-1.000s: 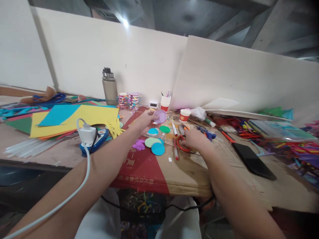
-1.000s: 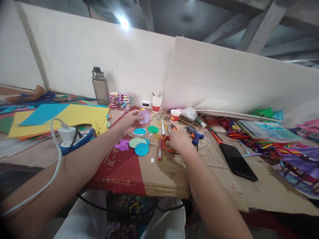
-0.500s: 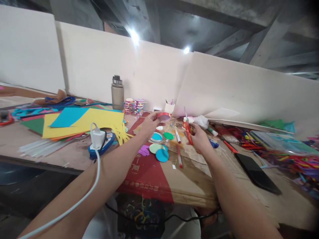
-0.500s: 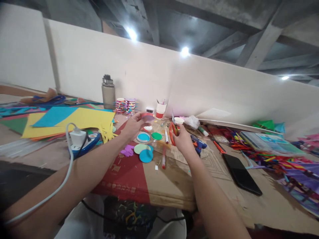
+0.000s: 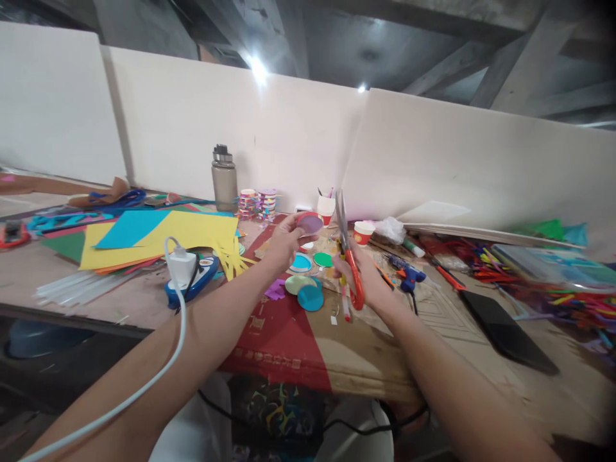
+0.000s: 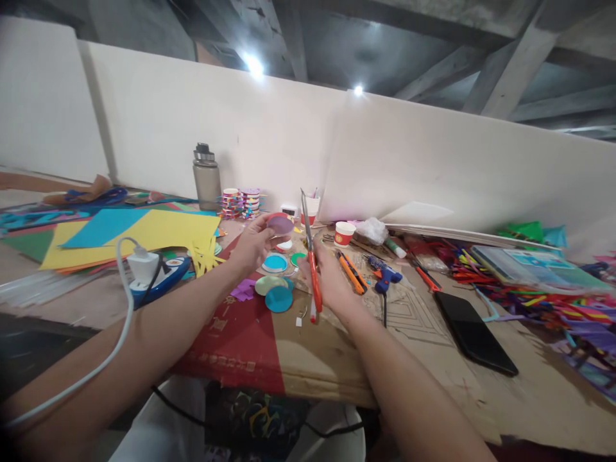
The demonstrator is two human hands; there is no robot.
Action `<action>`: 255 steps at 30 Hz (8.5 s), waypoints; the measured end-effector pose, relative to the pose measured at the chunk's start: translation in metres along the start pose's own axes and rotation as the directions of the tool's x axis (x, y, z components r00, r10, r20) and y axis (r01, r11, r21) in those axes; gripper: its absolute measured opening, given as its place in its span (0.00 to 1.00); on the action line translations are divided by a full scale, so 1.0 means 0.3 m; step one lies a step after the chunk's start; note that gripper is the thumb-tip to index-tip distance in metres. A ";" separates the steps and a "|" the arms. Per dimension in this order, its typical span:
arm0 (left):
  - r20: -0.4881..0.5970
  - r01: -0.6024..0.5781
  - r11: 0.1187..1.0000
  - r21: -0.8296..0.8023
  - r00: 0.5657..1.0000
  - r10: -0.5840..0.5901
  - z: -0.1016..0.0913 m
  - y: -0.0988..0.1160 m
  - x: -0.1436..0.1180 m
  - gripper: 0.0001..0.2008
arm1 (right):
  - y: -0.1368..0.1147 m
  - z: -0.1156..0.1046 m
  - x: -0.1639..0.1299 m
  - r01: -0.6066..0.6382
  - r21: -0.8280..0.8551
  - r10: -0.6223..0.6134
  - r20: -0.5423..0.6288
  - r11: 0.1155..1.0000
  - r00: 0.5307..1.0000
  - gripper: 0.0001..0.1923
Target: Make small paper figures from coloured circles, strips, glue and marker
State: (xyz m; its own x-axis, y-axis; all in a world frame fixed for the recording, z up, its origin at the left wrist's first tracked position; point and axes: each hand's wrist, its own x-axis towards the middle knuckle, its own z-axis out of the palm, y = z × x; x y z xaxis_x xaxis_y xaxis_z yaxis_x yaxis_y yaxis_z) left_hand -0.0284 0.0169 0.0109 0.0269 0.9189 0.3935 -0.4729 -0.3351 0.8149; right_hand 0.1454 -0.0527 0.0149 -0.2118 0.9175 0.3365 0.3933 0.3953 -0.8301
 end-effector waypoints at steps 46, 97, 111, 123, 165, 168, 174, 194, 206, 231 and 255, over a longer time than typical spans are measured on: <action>0.031 -0.177 0.949 0.259 0.984 0.176 -0.033 -0.032 0.035 0.18 | -0.055 0.001 -0.044 -0.181 -0.001 0.179 0.157 0.983 0.971 0.22; 0.056 -0.207 0.919 0.334 0.978 0.200 -0.029 -0.029 0.024 0.22 | -0.043 0.007 -0.044 -0.159 -0.008 0.158 0.177 0.987 0.971 0.18; 0.059 -0.207 0.930 0.304 0.978 0.198 -0.030 -0.038 0.026 0.21 | -0.056 0.014 -0.050 -0.171 0.038 0.163 0.162 0.985 0.973 0.18; 0.063 -0.208 0.928 0.309 0.978 0.199 -0.032 -0.042 0.023 0.21 | -0.052 0.019 -0.053 -0.200 0.092 0.180 0.192 0.975 0.965 0.19; 0.043 -0.242 0.907 0.344 0.969 0.242 -0.025 -0.018 0.023 0.14 | -0.080 0.023 -0.053 -0.179 -0.046 0.184 0.144 0.983 0.972 0.14; 0.031 -0.237 0.906 0.351 0.970 0.242 -0.024 -0.013 0.022 0.14 | -0.069 0.025 -0.048 -0.173 -0.064 0.180 0.148 0.983 0.972 0.13; -0.009 -0.225 0.905 0.361 0.970 0.244 -0.022 0.001 0.022 0.14 | -0.034 0.014 -0.038 -0.024 -0.129 0.048 0.187 0.991 0.981 0.14; 0.085 -0.299 0.631 0.716 0.934 0.346 -0.028 -0.007 0.006 0.20 | -0.062 0.017 -0.047 -0.092 -0.164 0.122 0.187 0.982 0.975 0.16; 0.069 -0.299 0.632 0.715 0.930 0.361 -0.022 0.001 -0.004 0.19 | -0.035 0.018 -0.047 -0.081 -0.132 0.106 0.195 0.988 0.975 0.16; 0.002 -0.196 0.799 0.568 0.971 0.237 -0.033 -0.006 0.019 0.08 | -0.019 0.007 -0.029 -0.048 -0.116 0.072 0.215 0.992 0.974 0.15; -0.164 0.087 0.968 0.235 0.985 -0.048 -0.044 0.013 0.059 0.07 | 0.052 -0.078 0.024 0.131 -0.748 -0.142 0.049 0.651 0.989 0.18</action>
State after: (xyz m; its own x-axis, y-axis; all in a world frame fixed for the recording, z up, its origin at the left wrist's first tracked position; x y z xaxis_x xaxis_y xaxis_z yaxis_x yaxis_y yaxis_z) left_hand -0.0413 0.0347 0.0154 -0.0955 0.9557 0.2785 -0.2486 -0.2938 0.9230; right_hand 0.1709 -0.0388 0.0148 -0.3093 0.8489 0.4286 0.8973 0.4098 -0.1642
